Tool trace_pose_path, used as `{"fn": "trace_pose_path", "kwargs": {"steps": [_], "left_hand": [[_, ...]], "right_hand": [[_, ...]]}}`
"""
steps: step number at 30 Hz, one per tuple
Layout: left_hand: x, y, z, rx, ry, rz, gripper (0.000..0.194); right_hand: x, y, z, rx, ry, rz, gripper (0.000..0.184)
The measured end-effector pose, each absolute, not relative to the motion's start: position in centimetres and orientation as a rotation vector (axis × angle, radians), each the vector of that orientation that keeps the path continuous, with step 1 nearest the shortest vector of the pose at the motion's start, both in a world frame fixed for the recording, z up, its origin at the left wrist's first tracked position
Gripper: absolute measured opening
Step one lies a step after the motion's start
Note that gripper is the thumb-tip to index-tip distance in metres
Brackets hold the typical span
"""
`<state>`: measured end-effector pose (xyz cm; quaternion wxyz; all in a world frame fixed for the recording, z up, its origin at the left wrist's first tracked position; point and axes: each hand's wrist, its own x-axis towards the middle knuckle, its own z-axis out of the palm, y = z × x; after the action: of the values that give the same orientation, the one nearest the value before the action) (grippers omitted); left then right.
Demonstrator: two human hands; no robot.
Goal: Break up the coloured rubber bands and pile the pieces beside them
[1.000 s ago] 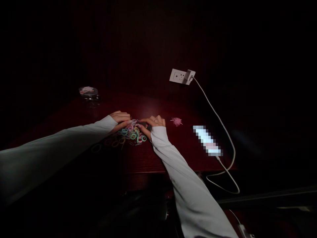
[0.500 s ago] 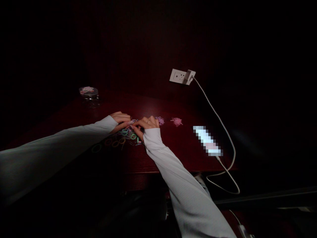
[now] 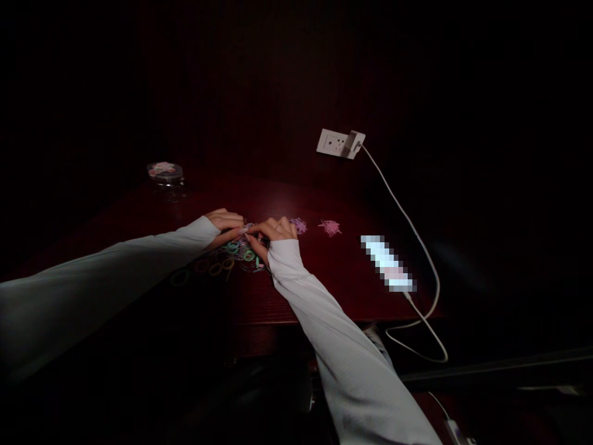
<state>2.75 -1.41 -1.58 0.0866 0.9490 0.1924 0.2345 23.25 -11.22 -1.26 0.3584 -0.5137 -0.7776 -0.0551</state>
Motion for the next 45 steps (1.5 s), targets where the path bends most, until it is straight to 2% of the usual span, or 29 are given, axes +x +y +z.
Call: {"fn": "trace_pose_path", "kwargs": {"steps": [9,18,26,37,45], "left_hand": [[2.6,-0.9,-1.9,2.814,0.560,0.704,0.055],[2.7,-1.8,-1.4,2.793,0.623,0.712,0.049],[2.5,-3.0,-0.7,2.775,0.661,0.728,0.044],[2.6,-2.2,-1.4,2.771,0.660,0.765,0.045],[2.4,-2.3,-0.6,2.779,0.648,0.688,0.041]], "right_hand": [[23.2,-11.2,-1.2,-1.341,-2.005,-0.106,0.018],[24.2,-9.9,-2.0,-1.418,-1.924,-0.137,0.017],[30.4,-7.4,-2.1,-1.793,-1.504,-0.261,0.016],[31.2,-7.0,-2.3,-1.866,-1.696,-0.271,0.012],[30.6,-7.6,-1.5,-1.935,-1.581,-0.229,0.020]]}}
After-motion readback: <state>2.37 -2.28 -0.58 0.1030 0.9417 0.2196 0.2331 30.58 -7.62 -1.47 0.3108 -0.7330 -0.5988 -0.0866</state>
